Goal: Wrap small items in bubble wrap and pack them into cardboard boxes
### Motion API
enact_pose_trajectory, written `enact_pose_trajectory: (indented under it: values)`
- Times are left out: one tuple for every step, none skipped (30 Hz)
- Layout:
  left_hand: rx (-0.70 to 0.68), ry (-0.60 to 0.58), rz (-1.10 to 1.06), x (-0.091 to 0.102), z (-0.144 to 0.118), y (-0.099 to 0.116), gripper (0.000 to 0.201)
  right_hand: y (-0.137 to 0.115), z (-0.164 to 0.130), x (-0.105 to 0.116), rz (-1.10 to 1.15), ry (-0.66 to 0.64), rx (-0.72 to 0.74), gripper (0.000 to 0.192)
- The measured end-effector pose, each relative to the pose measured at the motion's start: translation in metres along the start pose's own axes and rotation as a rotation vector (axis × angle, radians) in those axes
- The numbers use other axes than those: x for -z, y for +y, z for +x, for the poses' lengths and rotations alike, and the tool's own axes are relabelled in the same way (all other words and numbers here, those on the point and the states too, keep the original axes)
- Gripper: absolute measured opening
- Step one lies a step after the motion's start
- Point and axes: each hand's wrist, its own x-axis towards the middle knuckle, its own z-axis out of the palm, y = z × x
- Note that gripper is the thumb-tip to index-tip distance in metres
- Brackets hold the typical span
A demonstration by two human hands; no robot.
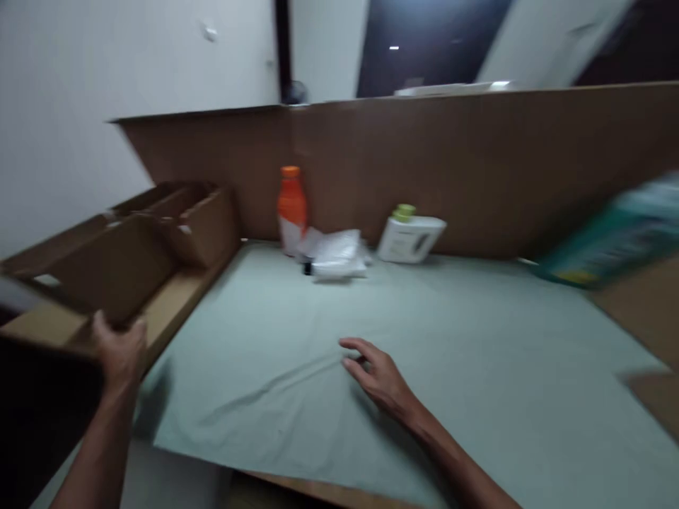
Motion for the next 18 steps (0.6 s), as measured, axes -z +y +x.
enact_pose_trajectory:
  values:
    - [0.008, -0.025, 0.009, -0.007, -0.026, 0.011, 0.088, -0.001, -0.015, 0.006, -0.008, 0.03, 0.014, 0.03]
    - [-0.017, -0.092, 0.009, -0.017, -0.055, 0.022, 0.083, 0.0, -0.027, 0.013, -0.036, 0.054, 0.045, 0.027]
    - [-0.114, -0.276, -0.005, -0.027, -0.086, 0.032, 0.078, 0.005, -0.036, 0.022, -0.099, 0.081, 0.07, 0.024]
    - [-0.254, -0.462, -0.049, -0.038, -0.118, 0.041, 0.071, 0.013, -0.044, 0.034, -0.186, 0.124, 0.073, 0.022]
    - [-0.409, -0.612, -0.103, -0.048, -0.15, 0.05, 0.062, 0.023, -0.052, 0.05, -0.273, 0.17, 0.057, 0.02]
    - [-0.546, -0.75, -0.135, -0.056, -0.181, 0.057, 0.055, 0.033, -0.061, 0.069, -0.354, 0.226, 0.023, 0.018]
    - [-0.668, -0.848, -0.137, -0.063, -0.209, 0.063, 0.048, 0.042, -0.071, 0.091, -0.422, 0.29, -0.024, 0.017]
    - [-0.778, -0.899, -0.13, -0.067, -0.232, 0.068, 0.044, 0.049, -0.082, 0.115, -0.475, 0.359, -0.074, 0.016]
    - [-0.864, -0.923, -0.117, -0.071, -0.25, 0.071, 0.041, 0.053, -0.093, 0.141, -0.516, 0.427, -0.119, 0.017]
    - [-0.93, -0.918, -0.102, -0.072, -0.263, 0.074, 0.039, 0.055, -0.105, 0.167, -0.56, 0.498, -0.158, 0.021]
    - [-0.977, -0.898, -0.094, -0.073, -0.271, 0.075, 0.038, 0.055, -0.117, 0.193, -0.61, 0.57, -0.19, 0.028]
    - [-1.009, -0.87, -0.093, -0.072, -0.274, 0.076, 0.037, 0.054, -0.129, 0.219, -0.668, 0.634, -0.219, 0.038]
    - [-1.03, -0.841, -0.094, -0.07, -0.275, 0.076, 0.037, 0.054, -0.141, 0.243, -0.751, 0.705, -0.257, 0.046]
    - [-1.042, -0.814, -0.095, -0.068, -0.274, 0.077, 0.036, 0.054, -0.153, 0.266, -0.925, 0.772, -0.337, 0.052]
    - [-1.048, -0.796, -0.092, -0.066, -0.273, 0.078, 0.036, 0.057, -0.165, 0.288, -1.086, 0.782, -0.437, 0.056]
    - [-1.048, -0.787, -0.088, -0.063, -0.272, 0.08, 0.036, 0.063, -0.176, 0.308, -1.202, 0.785, -0.556, 0.058]
    - [-1.039, -0.785, -0.082, -0.061, -0.271, 0.082, 0.035, 0.073, -0.185, 0.325, -1.251, 0.74, -0.689, 0.057]
    - [-1.023, -0.79, -0.073, -0.059, -0.272, 0.085, 0.035, 0.084, -0.193, 0.34, -1.259, 0.643, -0.764, 0.057]
